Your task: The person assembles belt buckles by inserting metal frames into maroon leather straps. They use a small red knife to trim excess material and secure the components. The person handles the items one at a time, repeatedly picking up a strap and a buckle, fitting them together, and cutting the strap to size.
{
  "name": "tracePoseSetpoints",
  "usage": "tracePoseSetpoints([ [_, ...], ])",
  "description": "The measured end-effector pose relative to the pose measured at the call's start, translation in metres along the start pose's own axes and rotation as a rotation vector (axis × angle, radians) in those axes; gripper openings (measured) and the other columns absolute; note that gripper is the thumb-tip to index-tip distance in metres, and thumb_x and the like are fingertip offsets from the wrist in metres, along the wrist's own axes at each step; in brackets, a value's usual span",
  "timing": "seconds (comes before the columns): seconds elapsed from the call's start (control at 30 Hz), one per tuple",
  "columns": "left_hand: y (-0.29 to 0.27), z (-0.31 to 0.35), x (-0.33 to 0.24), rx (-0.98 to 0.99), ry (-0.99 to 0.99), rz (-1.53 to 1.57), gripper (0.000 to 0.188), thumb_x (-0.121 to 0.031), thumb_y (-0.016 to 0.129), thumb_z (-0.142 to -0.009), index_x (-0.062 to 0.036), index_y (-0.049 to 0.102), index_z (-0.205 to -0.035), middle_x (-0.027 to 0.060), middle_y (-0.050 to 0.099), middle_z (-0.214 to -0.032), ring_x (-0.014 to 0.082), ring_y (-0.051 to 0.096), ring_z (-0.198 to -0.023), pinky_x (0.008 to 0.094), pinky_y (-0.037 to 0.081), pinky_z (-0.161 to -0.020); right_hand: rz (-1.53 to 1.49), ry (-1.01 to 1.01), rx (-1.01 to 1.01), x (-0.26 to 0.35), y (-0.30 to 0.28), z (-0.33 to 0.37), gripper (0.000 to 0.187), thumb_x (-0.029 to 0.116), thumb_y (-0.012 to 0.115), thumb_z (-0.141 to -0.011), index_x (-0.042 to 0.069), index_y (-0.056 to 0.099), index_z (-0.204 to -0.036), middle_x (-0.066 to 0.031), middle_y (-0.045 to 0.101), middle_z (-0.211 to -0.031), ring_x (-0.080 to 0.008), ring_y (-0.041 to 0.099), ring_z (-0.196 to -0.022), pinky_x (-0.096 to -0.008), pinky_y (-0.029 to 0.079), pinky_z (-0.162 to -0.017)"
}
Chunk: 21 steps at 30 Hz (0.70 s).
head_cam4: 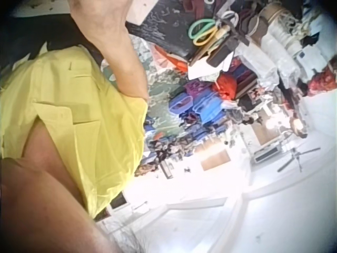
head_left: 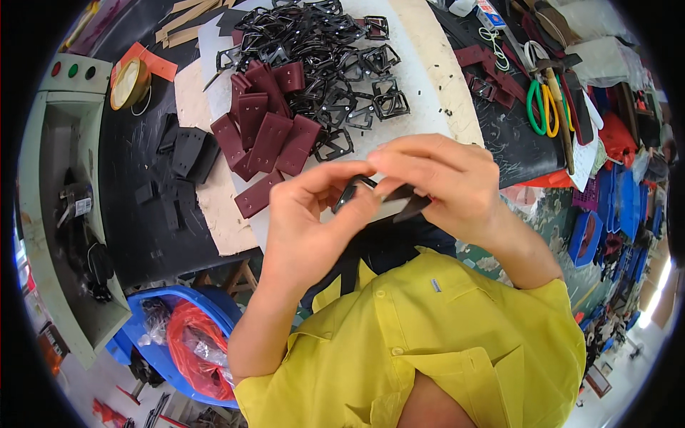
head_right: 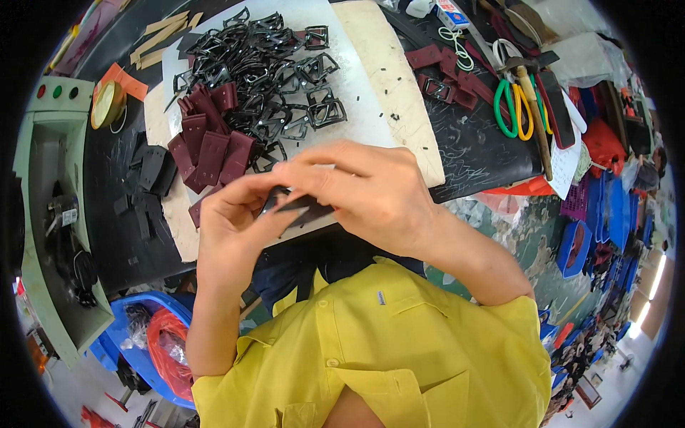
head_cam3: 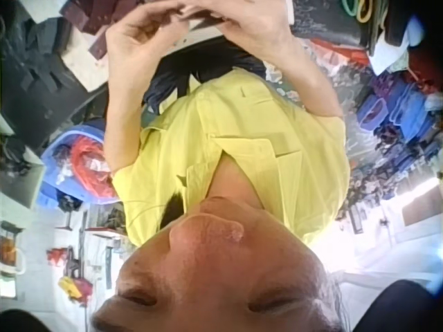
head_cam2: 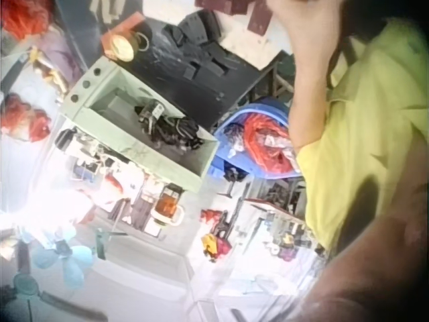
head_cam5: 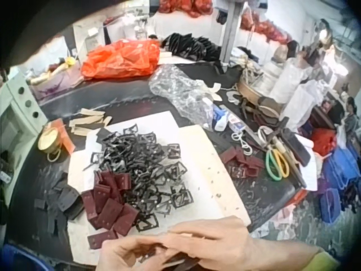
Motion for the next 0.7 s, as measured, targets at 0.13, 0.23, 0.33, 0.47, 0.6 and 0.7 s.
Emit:
tracePoseSetpoints([
  [0.13,-0.005,0.005,0.006,-0.206,0.088,0.239,0.017,0.005,0.066,-0.077,0.0036,0.058,-0.092,0.006,0.061,-0.083,0.0092,0.059,-0.073,0.0212,0.048,-0.065,-0.206,0.387,0.07,-0.003,0.005,0.005,0.023,0.005,0.073,-0.069,0.0,0.065,-0.09,-0.0072,0.062,-0.075,-0.0115,0.056,-0.057,-0.0238,0.045,-0.049],
  [0.23,-0.005,0.014,0.008,-0.317,0.2,0.173,0.021,0.005,0.068,-0.076,0.0048,0.056,-0.094,0.0059,0.061,-0.083,0.0089,0.06,-0.074,0.0211,0.049,-0.066,-0.368,0.676,0.069,-0.005,0.015,0.018,0.023,0.013,0.076,-0.071,-0.002,0.066,-0.085,-0.0059,0.061,-0.07,-0.0071,0.047,-0.052,-0.0202,0.037,-0.048],
  [0.33,-0.004,0.022,0.003,-0.322,0.305,-0.082,0.02,0.005,0.068,-0.076,0.0055,0.058,-0.094,0.0064,0.062,-0.083,0.0083,0.06,-0.077,0.0206,0.05,-0.068,-0.526,0.898,0.039,-0.01,0.02,0.026,0.02,0.013,0.075,-0.072,-0.001,0.066,-0.083,-0.0045,0.058,-0.066,-0.0067,0.046,-0.051,-0.0204,0.036,-0.047],
  [0.47,-0.005,0.025,0.002,-0.38,0.313,-0.11,0.017,0.005,0.069,-0.075,0.0059,0.06,-0.09,0.0084,0.064,-0.083,0.0087,0.061,-0.073,0.0198,0.051,-0.065,-0.34,0.761,0.03,-0.007,0.02,0.023,0.019,0.012,0.075,-0.072,-0.002,0.065,-0.079,-0.0029,0.055,-0.063,-0.0059,0.044,-0.05,-0.0203,0.035,-0.047],
  [0.6,-0.005,0.026,0.003,-0.397,0.299,-0.094,0.015,0.006,0.069,-0.074,0.0066,0.061,-0.087,0.0095,0.064,-0.081,0.0089,0.062,-0.07,0.02,0.052,-0.063,-0.137,0.451,-0.044,0.002,0.018,0.021,0.018,0.011,0.076,-0.07,-0.001,0.065,-0.077,-0.0048,0.056,-0.063,-0.007,0.048,-0.051,-0.0213,0.037,-0.046],
  [0.7,-0.007,0.029,0.007,-0.388,0.32,-0.095,0.015,0.006,0.069,-0.074,0.0069,0.061,-0.086,0.0097,0.064,-0.079,0.0091,0.062,-0.069,0.0203,0.052,-0.062,-0.255,0.725,0.113,-0.004,0.019,0.02,0.016,0.009,0.075,-0.071,0.0,0.065,-0.079,-0.0073,0.058,-0.066,-0.0095,0.054,-0.054,-0.0224,0.04,-0.046],
])
Point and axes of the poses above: each hand's wrist, its own z-axis away from the middle knuckle, its own y-axis out of the palm, x = y × z, the point moved 5 cm from there along -z, towards the middle knuckle
